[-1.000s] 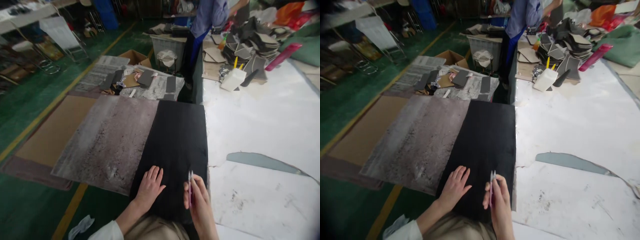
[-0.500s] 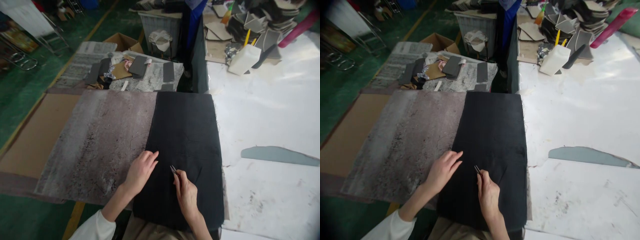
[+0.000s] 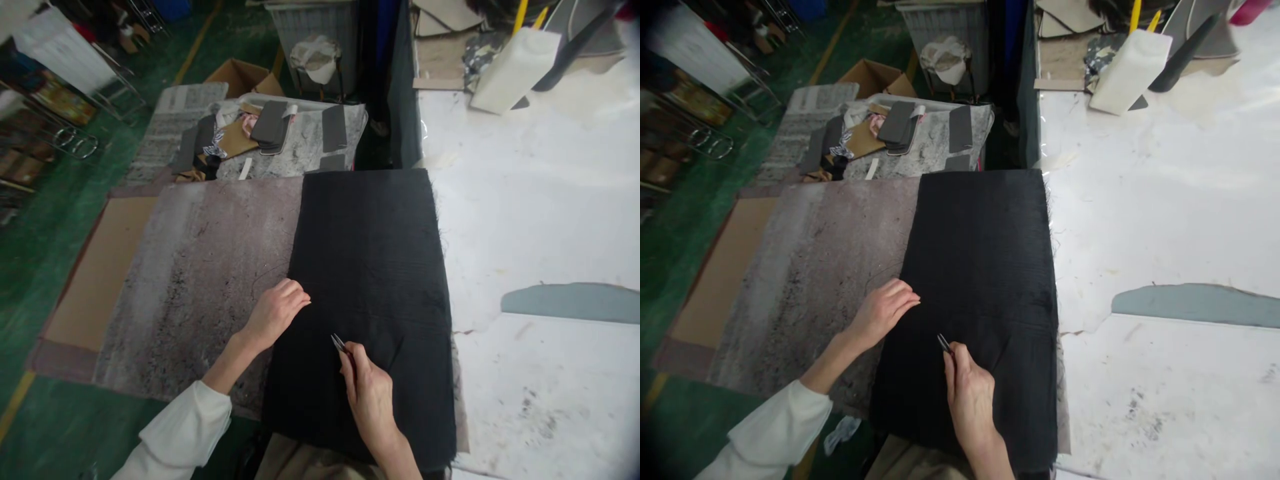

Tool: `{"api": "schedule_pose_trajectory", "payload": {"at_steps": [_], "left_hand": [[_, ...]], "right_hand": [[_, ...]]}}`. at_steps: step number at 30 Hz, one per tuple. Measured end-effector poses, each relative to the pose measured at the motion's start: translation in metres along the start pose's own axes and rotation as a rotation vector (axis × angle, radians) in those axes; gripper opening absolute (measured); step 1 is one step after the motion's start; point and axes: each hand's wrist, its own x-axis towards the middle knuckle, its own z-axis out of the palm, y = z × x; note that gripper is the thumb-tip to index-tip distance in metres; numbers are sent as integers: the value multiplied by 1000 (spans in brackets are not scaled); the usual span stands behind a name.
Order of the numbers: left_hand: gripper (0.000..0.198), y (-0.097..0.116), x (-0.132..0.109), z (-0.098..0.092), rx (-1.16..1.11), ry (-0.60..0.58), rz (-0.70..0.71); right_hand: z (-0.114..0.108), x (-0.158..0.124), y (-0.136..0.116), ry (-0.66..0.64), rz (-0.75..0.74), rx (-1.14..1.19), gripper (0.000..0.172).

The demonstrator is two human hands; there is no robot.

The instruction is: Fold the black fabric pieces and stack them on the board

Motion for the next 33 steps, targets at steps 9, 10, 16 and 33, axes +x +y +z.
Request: {"api": "schedule_pose_trajectory", "payload": {"at_steps": [9,10,16,33], "left_hand": [[7,-2,-6,-6,-43,48,-60],[7,-2,-8,-6,-50,60,-65],[7,-5,-15,-1,-91,109,-79],[7,-2,-20,6,-119,201,-118]], "right_hand": [[-4,0,1,-67,58,129,21],[-6,1,0,-84,86,162,22],[-21,15,-18,-106,186,294,23],[-11,85,-28,-63,-268,-387,30]]}}
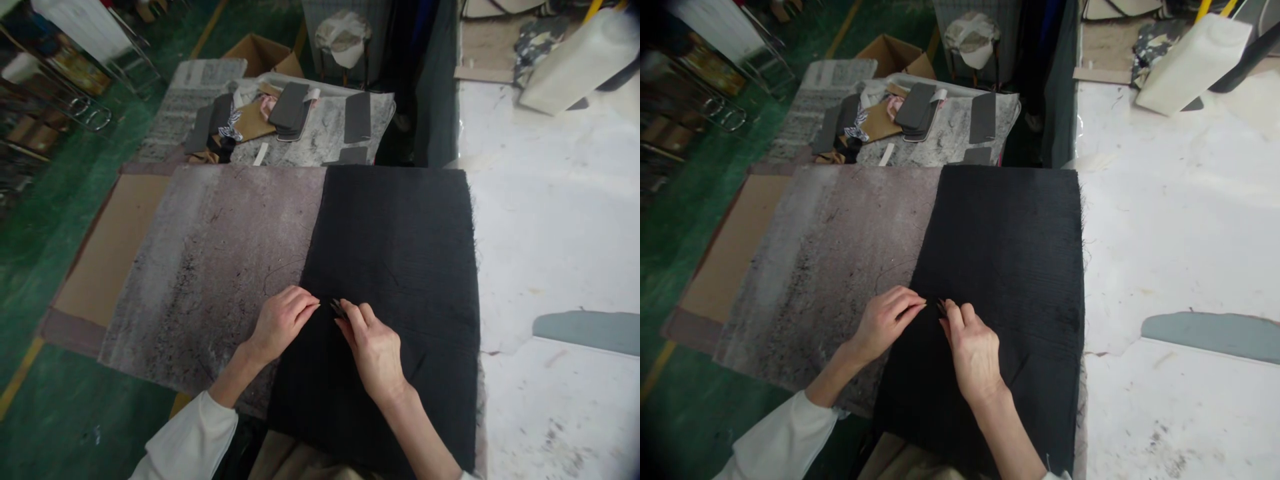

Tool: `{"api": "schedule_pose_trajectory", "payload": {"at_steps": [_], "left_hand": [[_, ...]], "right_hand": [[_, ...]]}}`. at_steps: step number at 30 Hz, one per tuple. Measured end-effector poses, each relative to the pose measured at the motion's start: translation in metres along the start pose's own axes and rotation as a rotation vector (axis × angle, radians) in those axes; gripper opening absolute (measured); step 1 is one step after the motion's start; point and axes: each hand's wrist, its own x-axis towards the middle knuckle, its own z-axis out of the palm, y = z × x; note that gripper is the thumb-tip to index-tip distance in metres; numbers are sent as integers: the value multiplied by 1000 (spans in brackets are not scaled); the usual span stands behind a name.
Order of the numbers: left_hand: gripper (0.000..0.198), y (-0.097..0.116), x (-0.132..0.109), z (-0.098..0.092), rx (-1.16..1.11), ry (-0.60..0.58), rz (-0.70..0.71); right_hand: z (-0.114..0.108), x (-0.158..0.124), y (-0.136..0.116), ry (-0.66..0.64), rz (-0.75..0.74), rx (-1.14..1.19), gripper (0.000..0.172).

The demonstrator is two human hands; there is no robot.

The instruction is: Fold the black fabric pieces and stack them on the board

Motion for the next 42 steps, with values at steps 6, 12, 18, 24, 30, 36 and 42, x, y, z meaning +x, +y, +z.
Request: {"api": "schedule_pose_trajectory", "payload": {"at_steps": [6,12,18,24,30,36,42], "left_hand": [[8,2,-1,1,-8,14,-10],[8,3,-1,0,-2,12,-16],[8,2,-2,3,-1,4,-13],[7,1,-4,4,-7,11,-32],[6,-1,-8,3,-21,51,-53],[10,-1,-10,1,28,-31,-32],[11,2,-5,0,101,-101,39]], "right_hand": [[3,9,-2,-35,-69,3,31],[5,18,-2,-42,-99,50,31],[9,22,-3,-50,-117,77,31],[6,17,1,9,-48,165,29],[-4,-2,10,49,120,423,24],[-6,-21,-3,-82,217,612,19],[1,-21,-12,-133,265,565,16]]}}
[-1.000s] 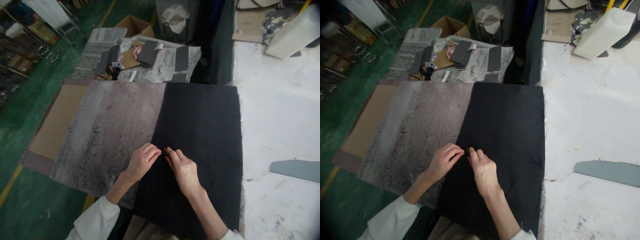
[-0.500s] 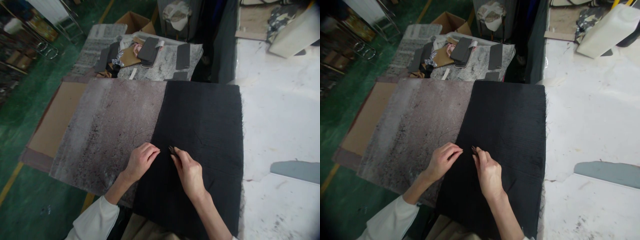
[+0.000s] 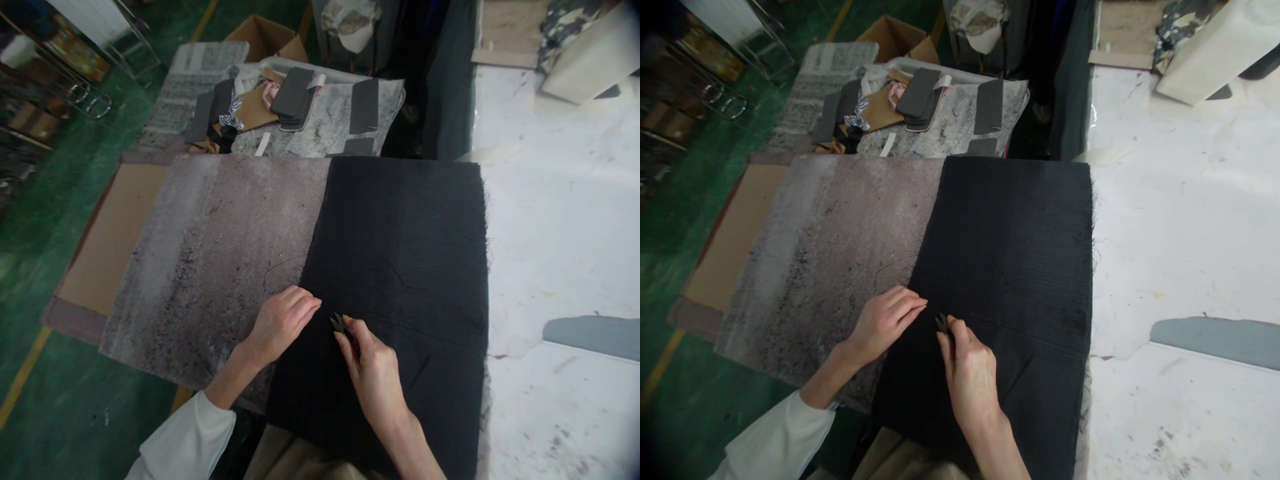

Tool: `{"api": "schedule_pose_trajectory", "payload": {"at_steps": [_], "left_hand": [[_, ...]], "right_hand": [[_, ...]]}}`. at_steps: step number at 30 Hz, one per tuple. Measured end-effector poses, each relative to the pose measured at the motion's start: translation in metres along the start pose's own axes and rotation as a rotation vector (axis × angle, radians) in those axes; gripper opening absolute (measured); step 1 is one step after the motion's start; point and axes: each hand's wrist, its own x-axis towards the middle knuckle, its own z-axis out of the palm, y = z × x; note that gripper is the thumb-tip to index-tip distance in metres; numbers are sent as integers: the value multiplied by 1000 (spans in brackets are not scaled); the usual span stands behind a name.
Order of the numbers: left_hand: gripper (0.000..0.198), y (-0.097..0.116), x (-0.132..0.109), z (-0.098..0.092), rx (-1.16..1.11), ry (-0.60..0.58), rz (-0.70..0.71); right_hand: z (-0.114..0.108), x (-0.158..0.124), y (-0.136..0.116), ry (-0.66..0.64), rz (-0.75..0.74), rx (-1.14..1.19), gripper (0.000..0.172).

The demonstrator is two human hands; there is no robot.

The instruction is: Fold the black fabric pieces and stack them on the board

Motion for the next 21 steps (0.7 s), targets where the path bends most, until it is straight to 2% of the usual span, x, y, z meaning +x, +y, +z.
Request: {"api": "schedule_pose_trajectory", "payload": {"at_steps": [5,8,15,21], "left_hand": [[32,-3,2,-4,88,-131,48],[38,-6,4,-7,149,-202,115],[24,-6,11,-8,267,-164,234],[17,-2,11,-7,275,-139,251]], "right_hand": [[-2,4,-2,-8,-17,-48,15],[-3,5,-3,-19,-26,-80,17],[-2,3,1,-17,-45,-92,19],[-2,3,2,-16,-53,-104,19]]}}
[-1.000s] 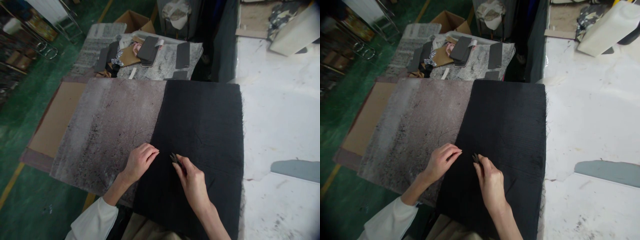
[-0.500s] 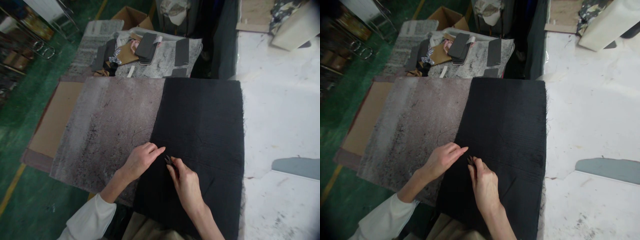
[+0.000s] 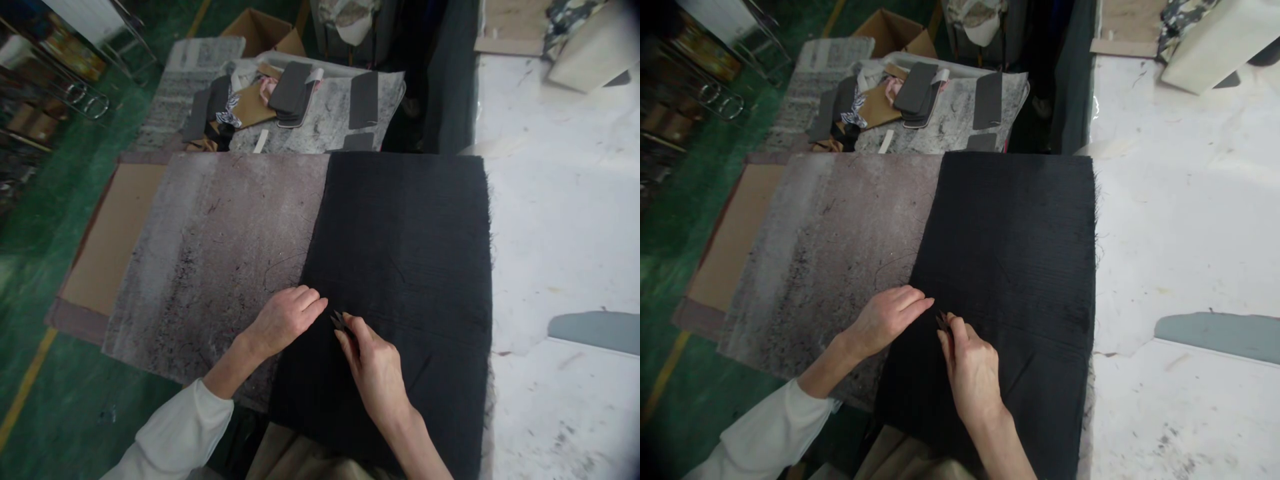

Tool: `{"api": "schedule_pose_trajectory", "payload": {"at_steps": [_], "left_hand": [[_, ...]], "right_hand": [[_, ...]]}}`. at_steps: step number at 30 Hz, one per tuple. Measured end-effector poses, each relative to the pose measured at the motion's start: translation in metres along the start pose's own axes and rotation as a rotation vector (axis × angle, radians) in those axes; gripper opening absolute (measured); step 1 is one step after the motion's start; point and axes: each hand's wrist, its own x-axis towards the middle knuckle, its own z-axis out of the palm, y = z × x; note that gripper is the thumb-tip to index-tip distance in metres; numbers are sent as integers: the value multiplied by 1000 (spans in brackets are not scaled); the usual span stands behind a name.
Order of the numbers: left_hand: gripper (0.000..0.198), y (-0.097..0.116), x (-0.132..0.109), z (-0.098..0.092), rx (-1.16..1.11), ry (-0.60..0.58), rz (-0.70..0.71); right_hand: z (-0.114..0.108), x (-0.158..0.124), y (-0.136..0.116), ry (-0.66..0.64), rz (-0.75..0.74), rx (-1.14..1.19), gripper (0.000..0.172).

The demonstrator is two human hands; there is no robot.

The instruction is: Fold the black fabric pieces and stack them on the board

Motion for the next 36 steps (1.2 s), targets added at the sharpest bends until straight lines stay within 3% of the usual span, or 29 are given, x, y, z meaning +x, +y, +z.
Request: {"api": "schedule_pose_trajectory", "payload": {"at_steps": [17,24,36], "left_hand": [[7,4,-8,5,-107,68,-114],[5,10,-11,3,-122,116,-141],[12,21,-24,6,-154,176,-185]], "right_hand": [[7,-4,5,24,-20,-81,21],[5,-8,3,-3,-12,-101,12],[7,-4,1,-6,-13,-46,9]]}}
